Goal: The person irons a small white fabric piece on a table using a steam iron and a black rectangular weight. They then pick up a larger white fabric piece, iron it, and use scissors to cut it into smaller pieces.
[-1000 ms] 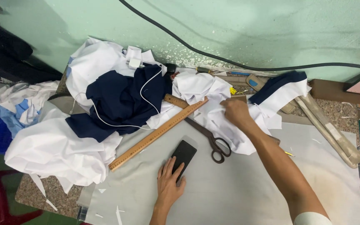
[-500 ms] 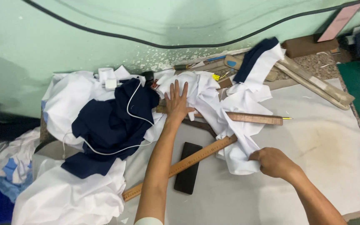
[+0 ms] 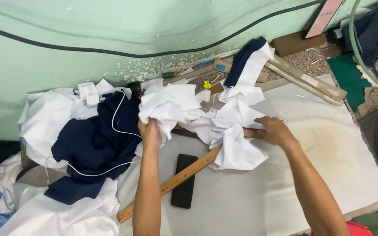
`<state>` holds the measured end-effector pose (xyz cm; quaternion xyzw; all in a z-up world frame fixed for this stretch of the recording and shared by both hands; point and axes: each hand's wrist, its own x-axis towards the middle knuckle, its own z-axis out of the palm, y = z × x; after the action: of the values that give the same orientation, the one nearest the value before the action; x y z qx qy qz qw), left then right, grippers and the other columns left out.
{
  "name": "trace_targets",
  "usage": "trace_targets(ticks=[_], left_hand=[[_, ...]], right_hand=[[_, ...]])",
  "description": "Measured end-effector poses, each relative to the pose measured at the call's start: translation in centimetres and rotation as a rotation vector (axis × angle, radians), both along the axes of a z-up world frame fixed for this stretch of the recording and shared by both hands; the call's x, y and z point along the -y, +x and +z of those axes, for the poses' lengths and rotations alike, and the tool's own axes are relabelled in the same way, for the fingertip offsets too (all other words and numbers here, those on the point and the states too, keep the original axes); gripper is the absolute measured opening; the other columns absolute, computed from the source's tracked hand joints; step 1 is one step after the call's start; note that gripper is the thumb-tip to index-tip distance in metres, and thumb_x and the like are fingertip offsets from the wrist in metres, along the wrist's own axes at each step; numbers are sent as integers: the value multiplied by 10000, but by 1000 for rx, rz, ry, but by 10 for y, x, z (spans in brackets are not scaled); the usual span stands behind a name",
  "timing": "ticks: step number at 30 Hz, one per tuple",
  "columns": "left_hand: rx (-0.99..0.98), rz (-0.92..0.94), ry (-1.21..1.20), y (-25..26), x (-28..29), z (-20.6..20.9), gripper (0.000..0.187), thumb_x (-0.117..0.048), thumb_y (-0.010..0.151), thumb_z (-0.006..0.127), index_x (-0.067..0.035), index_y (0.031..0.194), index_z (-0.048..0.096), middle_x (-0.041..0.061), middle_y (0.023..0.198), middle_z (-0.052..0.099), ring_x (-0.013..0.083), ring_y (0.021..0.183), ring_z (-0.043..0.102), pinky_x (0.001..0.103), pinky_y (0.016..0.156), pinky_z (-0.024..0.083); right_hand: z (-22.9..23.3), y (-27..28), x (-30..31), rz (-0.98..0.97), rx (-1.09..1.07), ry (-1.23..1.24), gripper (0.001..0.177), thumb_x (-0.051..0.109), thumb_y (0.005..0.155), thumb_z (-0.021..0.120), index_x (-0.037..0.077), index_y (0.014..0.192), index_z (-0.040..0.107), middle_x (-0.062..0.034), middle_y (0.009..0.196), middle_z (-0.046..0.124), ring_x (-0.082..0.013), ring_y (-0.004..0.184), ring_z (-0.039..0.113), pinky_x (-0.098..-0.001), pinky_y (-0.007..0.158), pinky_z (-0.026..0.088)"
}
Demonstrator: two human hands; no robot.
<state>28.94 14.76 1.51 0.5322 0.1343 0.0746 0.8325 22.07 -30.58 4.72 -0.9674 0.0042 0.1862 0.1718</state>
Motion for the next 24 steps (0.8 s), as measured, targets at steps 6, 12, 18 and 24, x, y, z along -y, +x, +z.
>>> trace_targets(ticks=[6, 12, 18, 24], left_hand=[[-47, -136, 717, -112, 62, 8, 458, -23, 928, 580, 16, 1383, 538, 182, 1165, 695, 298, 1036, 725, 398, 860, 609], [159, -502, 1378, -104, 191, 18, 629, -142, 786, 786, -32, 1364, 562, 192, 1270, 662, 368, 1129, 674, 468, 934, 574], [-93, -763, 1558, -25, 262, 82, 1101, -397, 602, 946, -71, 1507, 412, 304, 1395, 451, 488, 1152, 557, 531, 839, 534], [17, -721, 1686, 10, 248, -57, 245, -77, 958, 671, -60, 1199, 715, 198, 1261, 654, 369, 1022, 713, 470, 882, 592]], right_hand=[[7, -17, -17, 128, 169, 10, 208, 238, 899, 721, 129, 1071, 759, -77, 1022, 687, -285, 988, 671, -437, 836, 566], [127, -72, 47, -69, 545, -66, 161, 180, 916, 741, 65, 1025, 771, -100, 963, 693, -299, 803, 673, -430, 651, 545], [35, -174, 142, -395, 272, 137, 209, 220, 945, 717, 34, 1038, 741, -139, 967, 730, -263, 734, 705, -387, 671, 566], [-14, -217, 153, -642, -33, 232, 272, 220, 924, 731, 26, 1115, 734, -169, 789, 744, -258, 656, 665, -405, 622, 532]])
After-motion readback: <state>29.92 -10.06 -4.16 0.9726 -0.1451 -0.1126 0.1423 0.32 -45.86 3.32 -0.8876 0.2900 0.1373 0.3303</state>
